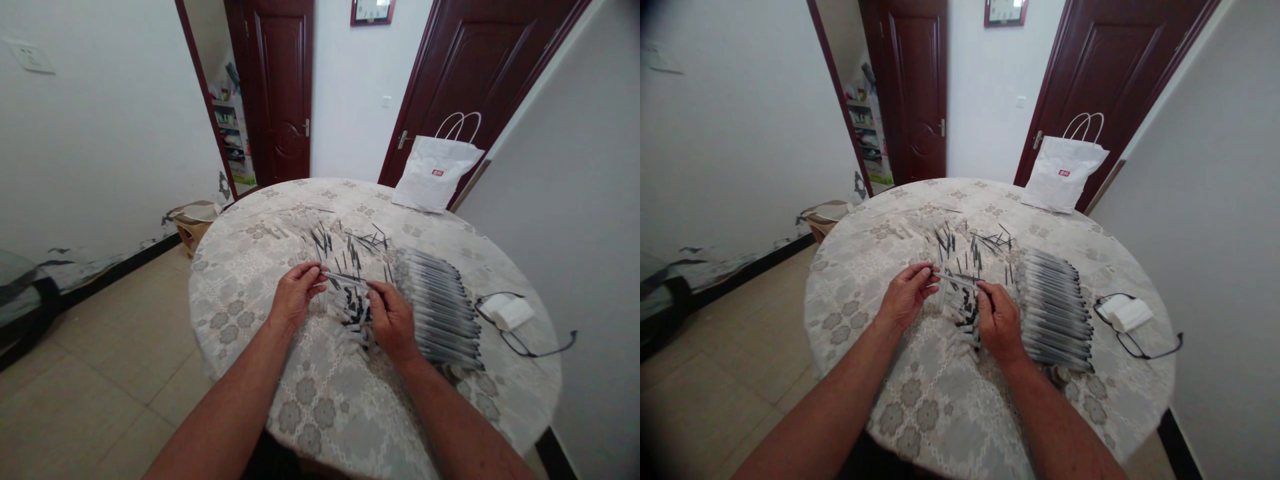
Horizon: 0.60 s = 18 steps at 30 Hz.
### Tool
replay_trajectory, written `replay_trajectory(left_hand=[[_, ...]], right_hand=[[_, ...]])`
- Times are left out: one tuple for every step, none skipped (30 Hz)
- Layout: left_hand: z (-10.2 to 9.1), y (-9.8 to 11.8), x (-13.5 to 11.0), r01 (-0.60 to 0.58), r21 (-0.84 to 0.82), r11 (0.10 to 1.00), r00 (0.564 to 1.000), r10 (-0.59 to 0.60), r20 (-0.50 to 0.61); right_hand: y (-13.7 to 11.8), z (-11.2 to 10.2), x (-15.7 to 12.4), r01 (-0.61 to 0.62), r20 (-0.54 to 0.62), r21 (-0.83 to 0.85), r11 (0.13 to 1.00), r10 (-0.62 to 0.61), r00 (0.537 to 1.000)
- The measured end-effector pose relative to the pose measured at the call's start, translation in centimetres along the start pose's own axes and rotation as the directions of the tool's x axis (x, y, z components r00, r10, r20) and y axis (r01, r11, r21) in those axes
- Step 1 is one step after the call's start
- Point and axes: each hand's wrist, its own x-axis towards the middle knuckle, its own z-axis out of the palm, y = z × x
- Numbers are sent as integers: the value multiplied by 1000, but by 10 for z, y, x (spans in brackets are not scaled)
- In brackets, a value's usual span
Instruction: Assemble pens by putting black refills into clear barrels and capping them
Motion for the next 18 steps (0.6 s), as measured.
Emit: replay_trajectory(left_hand=[[0,0,0,1,5,1000,1000,-1,0],[0,1,0,1,17,1000,1000,-1,-1],[0,1,0,-5,39,999,1000,5,-5],[-1,1,0,-19,80,997,1000,21,-15],[-1,1,0,-41,145,989,999,45,-24],[-2,1,0,-64,234,970,997,72,-26],[-3,0,1,-84,332,939,995,94,-17],[-4,-2,1,-98,426,899,994,107,5],[-5,-3,2,-109,504,857,994,109,31],[-6,-6,2,-120,564,817,993,105,59],[-7,-8,2,-138,610,780,990,109,85],[-8,-10,2,-169,650,741,986,125,114],[-9,-13,3,-209,690,693,978,148,148],[-10,-16,3,-254,732,632,967,167,191],[-11,-18,3,-300,773,559,954,173,245],[-12,-21,3,-345,810,474,939,160,306],[-12,-24,3,-384,840,383,923,131,363],[-11,-26,3,-417,861,292,908,94,408]], right_hand=[[0,0,0,-1,0,-4,1000,1,1000],[0,0,0,-1,3,-9,1000,1,1000],[1,0,0,0,6,-13,1000,0,1000],[1,-1,0,-1,4,-17,1000,1,1000],[2,-1,0,-7,-4,-21,1000,6,1000],[2,-2,0,-16,-14,-26,1000,16,1000],[3,-3,0,-28,-26,-30,999,27,999],[4,-4,1,-38,-38,-32,999,37,999],[5,-4,1,-44,-45,-35,998,42,998],[5,-5,2,-45,-50,-39,998,43,998],[6,-6,3,-44,-54,-46,998,41,998],[6,-7,4,-41,-58,-54,998,37,998],[6,-7,4,-39,-64,-61,997,35,997],[5,-7,5,-37,-68,-66,997,33,997],[5,-7,5,-35,-72,-67,997,30,997],[5,-7,6,-31,-74,-66,997,27,997],[4,-7,6,-27,-71,-63,998,22,997],[4,-7,6,-21,-66,-60,998,17,998]])
